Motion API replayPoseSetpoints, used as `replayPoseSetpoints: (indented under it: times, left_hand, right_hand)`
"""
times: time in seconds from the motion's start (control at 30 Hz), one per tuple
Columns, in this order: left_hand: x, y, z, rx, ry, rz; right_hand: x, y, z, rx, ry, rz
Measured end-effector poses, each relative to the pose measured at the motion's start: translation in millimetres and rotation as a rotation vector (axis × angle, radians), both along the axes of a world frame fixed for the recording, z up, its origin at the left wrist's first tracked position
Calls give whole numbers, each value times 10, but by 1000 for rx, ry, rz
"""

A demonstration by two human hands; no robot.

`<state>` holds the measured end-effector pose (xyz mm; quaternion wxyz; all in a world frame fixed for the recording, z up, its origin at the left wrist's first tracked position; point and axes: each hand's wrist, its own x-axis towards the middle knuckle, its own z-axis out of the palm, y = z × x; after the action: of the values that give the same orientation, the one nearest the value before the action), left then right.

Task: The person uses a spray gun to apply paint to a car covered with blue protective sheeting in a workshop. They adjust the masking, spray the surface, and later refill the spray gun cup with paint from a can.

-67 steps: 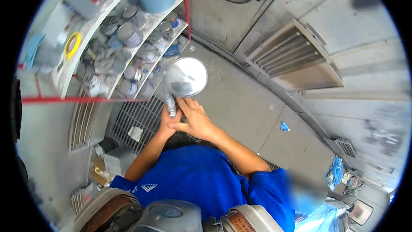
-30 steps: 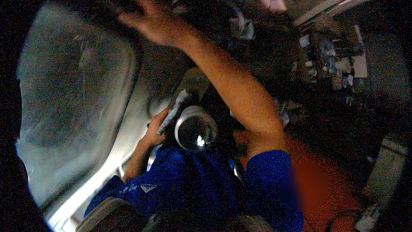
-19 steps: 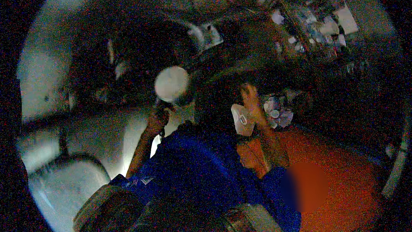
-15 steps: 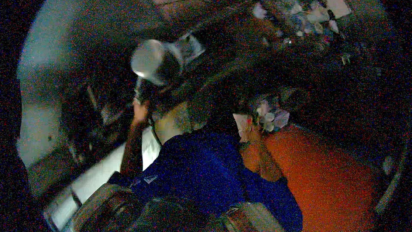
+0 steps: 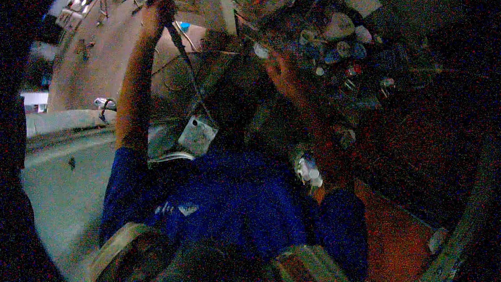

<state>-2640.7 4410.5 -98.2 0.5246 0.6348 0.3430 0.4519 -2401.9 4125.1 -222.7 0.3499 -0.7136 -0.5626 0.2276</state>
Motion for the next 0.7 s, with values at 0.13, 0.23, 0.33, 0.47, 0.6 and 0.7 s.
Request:
replayPoseSetpoints:
  times: [0.13, 0.23, 0.33, 0.47, 0.6, 0.7]
  left_hand:
    - [301, -128, -909, 8, 268, -3]
    - [145, -539, -1679, 99, 318, -121]
    - [319, -767, -2397, -212, 414, -81]
    - [427, -927, -2643, -151, 521, -35]
    - [783, -1190, -2877, -298, 549, 52]
    - [945, -1437, -2843, -365, 589, 119]
  right_hand:
    - [286, 768, 772, 300, 191, -82]
    - [119, 1018, 937, 387, -59, 48]
    - [322, 1347, 696, 265, -319, 261]
    - [623, 1762, 234, 6, -372, 476]
    - [1060, 1987, -51, -132, -314, 674]
    - [1244, 2038, -234, -140, -256, 757]
